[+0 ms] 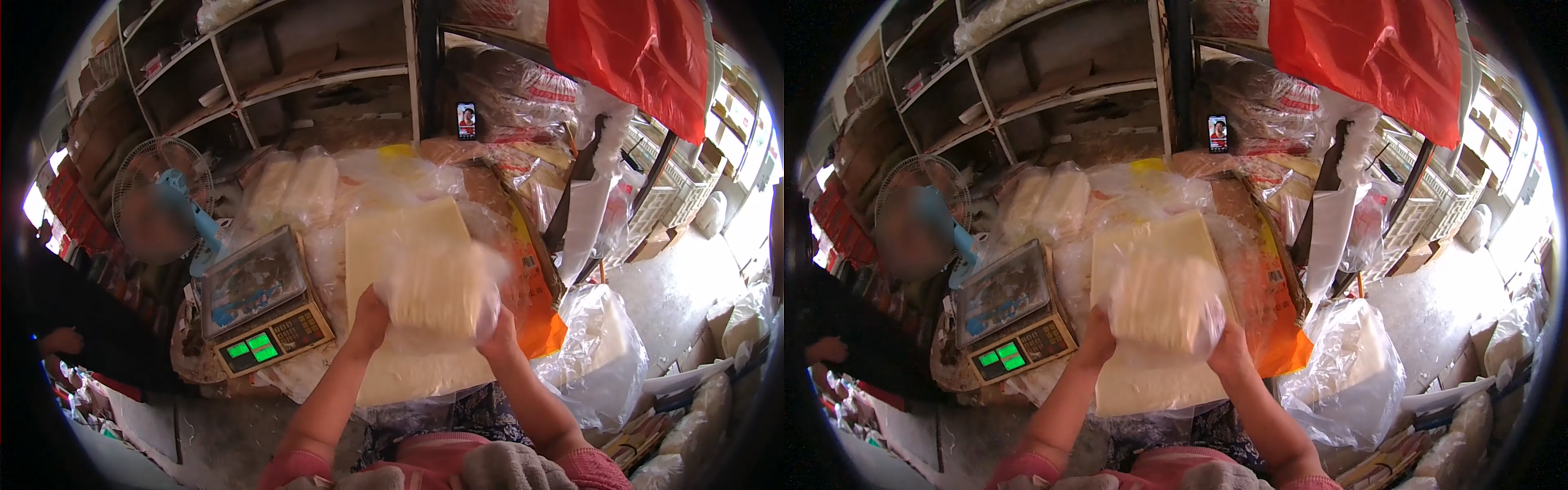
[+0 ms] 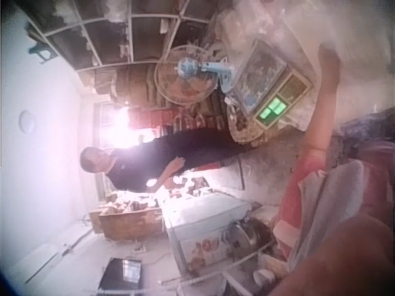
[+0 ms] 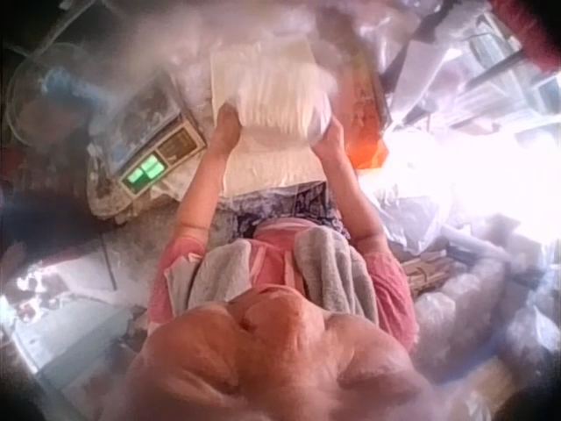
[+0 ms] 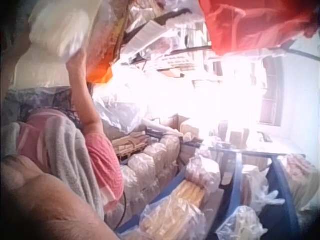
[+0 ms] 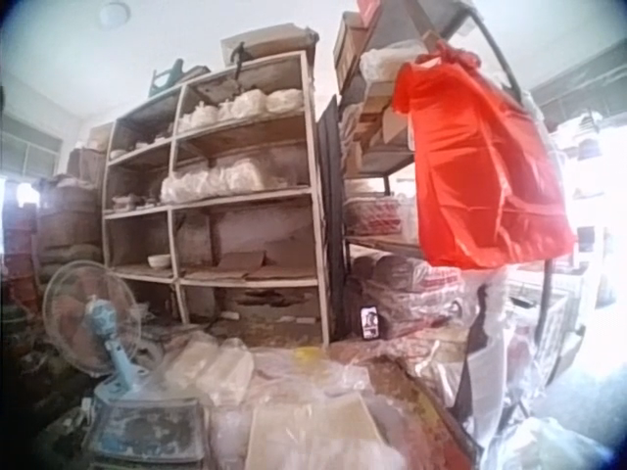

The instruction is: The person picks up thin rectangular food sheets from a stack, places them onto a digital scale to weigh them, then takes a weighed stack, folds it, and inserts it into a clear plastic bag.

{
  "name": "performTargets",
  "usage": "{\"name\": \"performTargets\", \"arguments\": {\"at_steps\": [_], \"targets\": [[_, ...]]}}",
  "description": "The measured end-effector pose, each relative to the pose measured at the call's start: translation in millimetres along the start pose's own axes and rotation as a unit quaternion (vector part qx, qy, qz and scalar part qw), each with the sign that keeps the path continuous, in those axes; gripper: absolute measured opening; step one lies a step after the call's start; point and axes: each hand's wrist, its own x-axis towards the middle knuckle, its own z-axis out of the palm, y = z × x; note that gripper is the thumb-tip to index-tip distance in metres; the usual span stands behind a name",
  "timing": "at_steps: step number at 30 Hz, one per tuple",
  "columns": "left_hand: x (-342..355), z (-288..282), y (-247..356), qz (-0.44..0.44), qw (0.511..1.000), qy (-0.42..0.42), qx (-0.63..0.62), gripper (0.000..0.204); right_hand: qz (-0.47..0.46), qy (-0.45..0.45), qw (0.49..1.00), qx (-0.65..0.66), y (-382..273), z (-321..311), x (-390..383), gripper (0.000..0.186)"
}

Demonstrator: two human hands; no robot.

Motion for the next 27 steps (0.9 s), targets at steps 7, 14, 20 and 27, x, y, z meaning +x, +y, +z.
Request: {"name": "performTargets", "arguments": {"at_steps": [7,14,20,27], "targets": [[44.8,-56.1,-67.7,-0.110,0.934,0.025,-0.339,0.030,0.083,0.213,0.970,-0.082,-9.2,-18.0,67.1,0.022],[31.5,-41.0,-80.5,-0.196,0.940,0.154,-0.233,0.026,0.168,0.261,0.943,-0.123,-0.1,-37.8,66.9,0.018],[54.1,-60.0,-124.3,-0.226,0.966,0.124,0.005,0.025,0.174,0.314,0.927,-0.103,-1.8,-54.5,63.7,0.022],[75.9,-40.3,-154.1,-0.205,0.965,0.102,0.131,0.021,0.113,0.328,0.890,-0.298,32.1,-77.7,75.9,0.026]]}}
